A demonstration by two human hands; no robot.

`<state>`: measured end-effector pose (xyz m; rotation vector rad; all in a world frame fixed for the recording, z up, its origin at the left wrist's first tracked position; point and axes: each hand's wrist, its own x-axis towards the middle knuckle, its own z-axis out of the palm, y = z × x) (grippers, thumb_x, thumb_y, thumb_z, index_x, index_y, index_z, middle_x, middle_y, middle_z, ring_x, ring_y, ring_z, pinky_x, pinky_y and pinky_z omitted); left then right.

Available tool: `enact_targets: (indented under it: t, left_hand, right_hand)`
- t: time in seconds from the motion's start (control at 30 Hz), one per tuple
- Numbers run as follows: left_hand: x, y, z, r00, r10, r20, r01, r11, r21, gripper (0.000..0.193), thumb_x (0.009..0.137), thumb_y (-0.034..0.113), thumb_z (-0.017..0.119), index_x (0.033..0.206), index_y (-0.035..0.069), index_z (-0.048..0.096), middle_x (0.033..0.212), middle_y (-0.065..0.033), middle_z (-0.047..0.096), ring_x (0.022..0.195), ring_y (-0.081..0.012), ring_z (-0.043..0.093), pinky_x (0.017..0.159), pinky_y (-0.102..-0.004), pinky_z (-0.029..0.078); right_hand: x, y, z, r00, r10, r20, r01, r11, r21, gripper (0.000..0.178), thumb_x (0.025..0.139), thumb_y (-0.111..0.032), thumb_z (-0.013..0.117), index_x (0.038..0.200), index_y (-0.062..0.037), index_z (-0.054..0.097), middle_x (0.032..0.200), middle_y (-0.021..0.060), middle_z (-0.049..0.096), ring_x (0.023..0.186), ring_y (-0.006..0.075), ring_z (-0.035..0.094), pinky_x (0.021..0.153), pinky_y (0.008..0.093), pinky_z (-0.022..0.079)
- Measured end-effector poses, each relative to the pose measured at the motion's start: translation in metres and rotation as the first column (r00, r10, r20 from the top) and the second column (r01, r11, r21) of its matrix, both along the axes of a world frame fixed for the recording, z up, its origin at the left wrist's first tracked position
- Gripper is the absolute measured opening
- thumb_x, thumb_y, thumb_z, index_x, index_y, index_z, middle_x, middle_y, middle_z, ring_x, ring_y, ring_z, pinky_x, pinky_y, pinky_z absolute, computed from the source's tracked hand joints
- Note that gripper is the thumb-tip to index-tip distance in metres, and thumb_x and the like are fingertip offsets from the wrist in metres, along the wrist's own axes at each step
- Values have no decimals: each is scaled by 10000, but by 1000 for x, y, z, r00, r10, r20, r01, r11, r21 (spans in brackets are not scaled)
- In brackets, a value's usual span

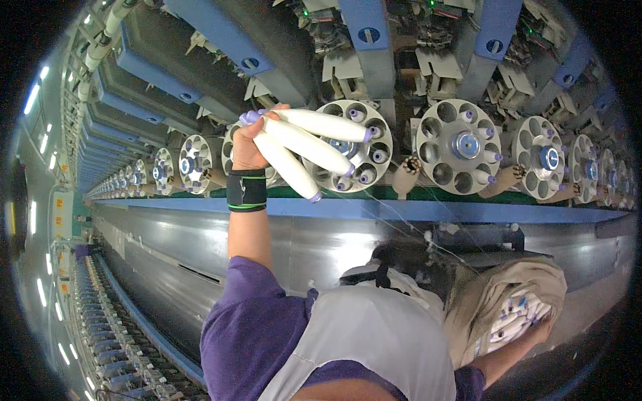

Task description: The person repeatedly picks white cylindrical spools from a cloth sack and places them into slots on rotating circular holders mounted on a machine. The person walks along the machine, handling spools in small batches and inserting them one by one.

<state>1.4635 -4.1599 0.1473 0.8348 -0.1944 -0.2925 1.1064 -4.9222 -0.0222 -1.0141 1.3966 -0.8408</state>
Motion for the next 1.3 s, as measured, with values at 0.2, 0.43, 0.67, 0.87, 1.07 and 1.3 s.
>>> enact_targets:
  t: [0.2,0.43,0.67,0.87,1.07,1.3]
  left_hand:
    - [9,-32,-8,997,16,-69,-22,996,-87,326,729,226,617,932,-26,578,1258,-191,393,1091,-357,441,954,-459,345]
    - [11,-37,-12,997,50,-52,-60,977,-204,351,700,224,652,938,-23,582,1241,-194,420,1107,-353,431,970,-451,332]
    - [4,12,-7,996,-56,63,61,996,-66,305,675,169,630,908,-24,592,1202,-159,440,1048,-302,476,903,-409,387]
    - [4,33,0,997,-74,-20,73,995,-61,281,711,175,596,906,-27,582,1243,-148,398,1064,-321,464,922,-427,382]
    - [19,-18,-16,985,-165,-44,145,944,-297,317,749,191,592,960,-44,573,1261,-183,389,1113,-347,424,966,-450,338]
    - [10,29,-1,999,26,36,-16,962,-272,322,772,206,586,974,-43,570,1227,-205,432,1140,-366,405,969,-506,320]
  right_hand:
    - [247,297,66,97,995,28,-917,101,-385,547,740,-131,613,1250,-85,422,1088,55,529,738,120,504,581,252,423]
    - [280,468,133,-175,865,471,-961,-46,-274,110,811,-115,567,878,-29,548,585,15,494,344,45,334,306,197,226]
    - [173,210,42,420,697,581,-836,547,-51,61,798,-73,564,820,-87,509,608,-44,426,448,49,352,369,171,261]
    - [149,86,64,787,351,-507,-583,691,-427,440,865,-344,482,1164,-21,494,1104,117,534,969,209,496,812,325,402]
    - [308,385,158,309,920,-242,-778,98,-621,404,905,-229,346,1248,-16,363,1189,131,426,1079,206,414,934,322,323]
    - [306,458,170,-552,834,6,-833,-551,-45,248,851,-212,482,1009,-46,578,559,0,515,385,54,427,385,217,368]
